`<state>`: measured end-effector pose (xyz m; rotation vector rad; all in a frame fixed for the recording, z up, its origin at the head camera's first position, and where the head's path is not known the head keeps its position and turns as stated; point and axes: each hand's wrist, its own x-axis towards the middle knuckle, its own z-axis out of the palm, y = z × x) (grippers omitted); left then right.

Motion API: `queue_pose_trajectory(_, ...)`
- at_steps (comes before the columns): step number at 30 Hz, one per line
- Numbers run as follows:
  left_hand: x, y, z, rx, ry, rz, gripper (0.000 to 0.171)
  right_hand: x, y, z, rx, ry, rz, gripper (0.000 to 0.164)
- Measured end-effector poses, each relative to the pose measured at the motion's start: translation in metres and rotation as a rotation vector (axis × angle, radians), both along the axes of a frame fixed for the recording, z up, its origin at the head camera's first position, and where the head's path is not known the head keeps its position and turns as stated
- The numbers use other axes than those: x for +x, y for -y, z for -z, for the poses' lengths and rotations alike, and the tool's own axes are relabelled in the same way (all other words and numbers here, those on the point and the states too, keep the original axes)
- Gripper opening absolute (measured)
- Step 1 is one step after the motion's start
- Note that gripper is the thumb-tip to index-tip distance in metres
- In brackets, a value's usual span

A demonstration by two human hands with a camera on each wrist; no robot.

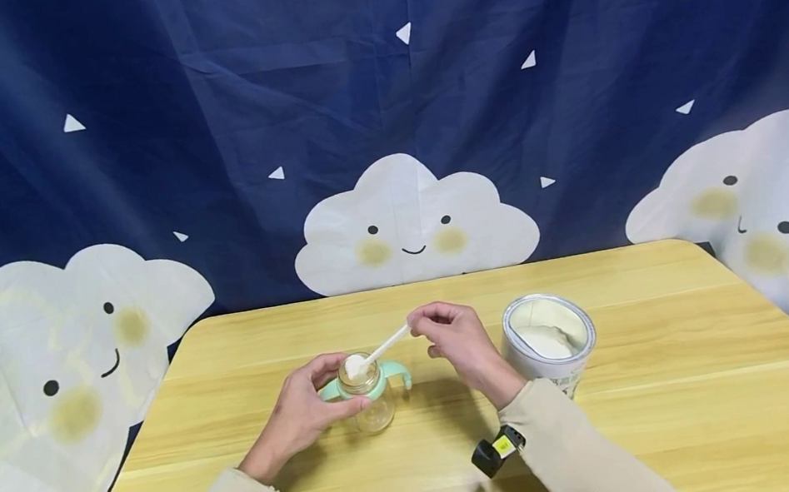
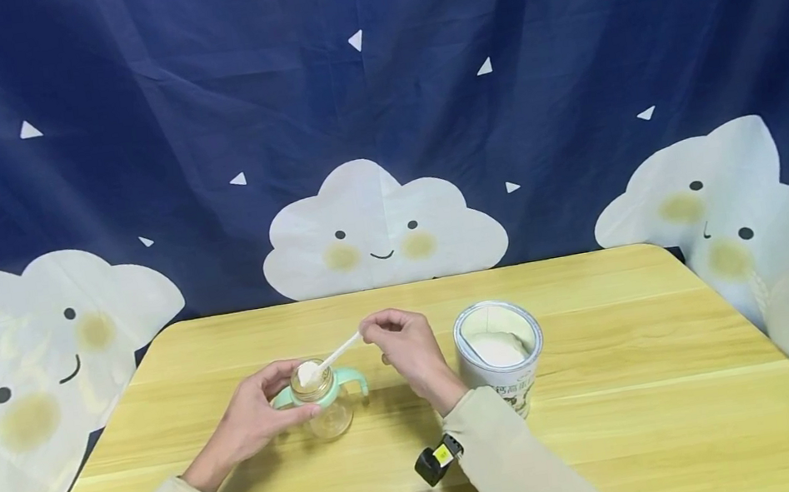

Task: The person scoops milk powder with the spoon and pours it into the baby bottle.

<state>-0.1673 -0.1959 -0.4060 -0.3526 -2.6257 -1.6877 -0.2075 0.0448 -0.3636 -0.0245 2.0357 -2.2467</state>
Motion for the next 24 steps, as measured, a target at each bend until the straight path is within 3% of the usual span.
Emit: queue_pose_trajectory(24, -0.0005, 0.0, 0.0001, -0.011, -0.006, -0.008, 0.063, 0.0014, -0.0032, 0.0034, 0.042, -0.031, -0.027, 0.015)
